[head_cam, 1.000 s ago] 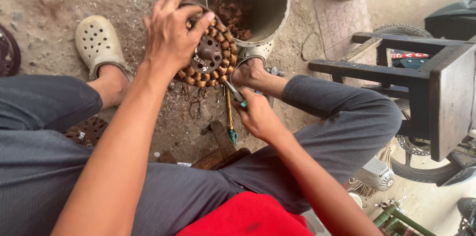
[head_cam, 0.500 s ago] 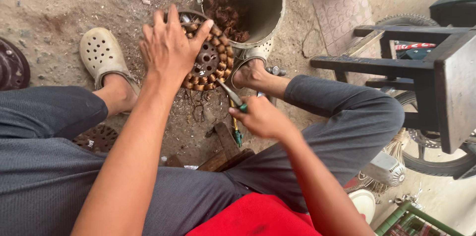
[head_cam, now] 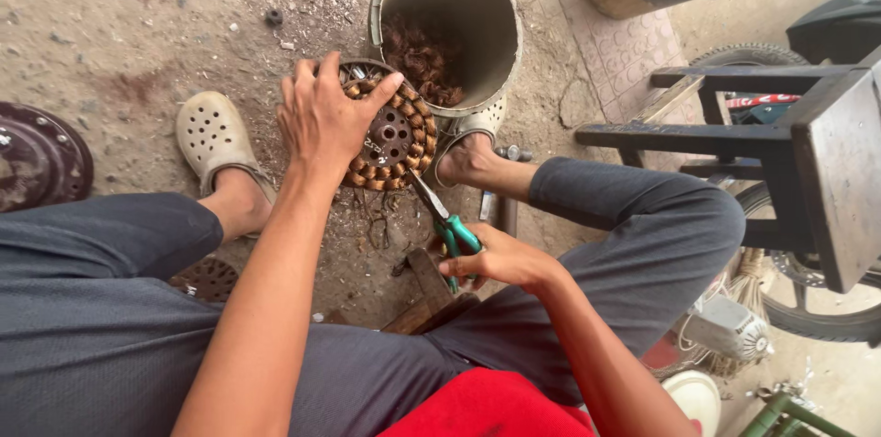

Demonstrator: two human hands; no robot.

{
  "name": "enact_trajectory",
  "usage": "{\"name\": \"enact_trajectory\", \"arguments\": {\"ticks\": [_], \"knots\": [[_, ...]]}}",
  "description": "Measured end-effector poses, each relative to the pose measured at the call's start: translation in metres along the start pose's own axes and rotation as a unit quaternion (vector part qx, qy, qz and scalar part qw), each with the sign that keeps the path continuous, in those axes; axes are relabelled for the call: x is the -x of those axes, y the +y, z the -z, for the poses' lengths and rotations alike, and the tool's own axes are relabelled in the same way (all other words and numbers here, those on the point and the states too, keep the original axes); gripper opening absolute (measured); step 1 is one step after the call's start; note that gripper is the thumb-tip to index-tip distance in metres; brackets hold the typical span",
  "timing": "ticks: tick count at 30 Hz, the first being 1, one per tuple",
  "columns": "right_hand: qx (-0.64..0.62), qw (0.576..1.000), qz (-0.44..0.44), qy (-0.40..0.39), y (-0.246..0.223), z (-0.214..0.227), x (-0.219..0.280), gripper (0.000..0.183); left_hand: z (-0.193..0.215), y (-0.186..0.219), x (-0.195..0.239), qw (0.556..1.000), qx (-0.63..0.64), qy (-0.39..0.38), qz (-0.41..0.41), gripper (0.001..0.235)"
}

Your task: The person uses pliers to cut and pull copper wire from a circular metal component, dropping the removed wire into a nearby bucket. The person rotates the component to access different sections of wire.

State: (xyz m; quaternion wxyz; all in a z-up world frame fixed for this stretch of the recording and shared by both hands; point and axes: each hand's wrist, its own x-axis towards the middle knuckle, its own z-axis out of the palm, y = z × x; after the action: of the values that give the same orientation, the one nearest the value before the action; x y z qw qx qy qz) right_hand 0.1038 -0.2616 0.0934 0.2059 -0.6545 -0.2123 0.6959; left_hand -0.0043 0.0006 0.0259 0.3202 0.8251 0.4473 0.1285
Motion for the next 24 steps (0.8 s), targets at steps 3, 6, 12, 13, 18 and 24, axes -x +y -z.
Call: {"name": "enact_trajectory", "arguments": {"ticks": [3, 6, 12, 13, 18, 24], "knots": [[-0.226, 0.971, 0.037, -0.065, 0.02, 0.001, -0.011, 0.036, 0.003, 0.002, -0.003, 1.0, -0.013, -0.009, -0.001, 0.099], [-0.267, 0.963, 0.028, -0.018, 0.025, -0.004, -0.019, 0.042, 0.004, 0.002, -0.004, 0.999, -0.016, -0.014, -0.024, 0.106], [0.122, 0.972, 0.005, 0.199, -0.016, 0.012, 0.009, 0.051, -0.001, -0.003, -0.004, 0.998, -0.006, -0.056, -0.006, 0.111], [0.158, 0.963, 0.01, 0.216, -0.026, 0.017, 0.014, 0.049, -0.002, -0.004, -0.006, 0.998, 0.012, -0.065, 0.018, 0.11], [0.299, 0.928, 0.037, 0.219, -0.06, 0.04, 0.017, 0.051, 0.006, -0.013, -0.013, 0.994, 0.098, -0.056, 0.012, 0.1], [0.372, 0.911, 0.078, 0.161, -0.075, 0.066, 0.007, 0.054, 0.007, 0.001, -0.043, 0.985, 0.093, -0.134, 0.049, 0.103]]}}
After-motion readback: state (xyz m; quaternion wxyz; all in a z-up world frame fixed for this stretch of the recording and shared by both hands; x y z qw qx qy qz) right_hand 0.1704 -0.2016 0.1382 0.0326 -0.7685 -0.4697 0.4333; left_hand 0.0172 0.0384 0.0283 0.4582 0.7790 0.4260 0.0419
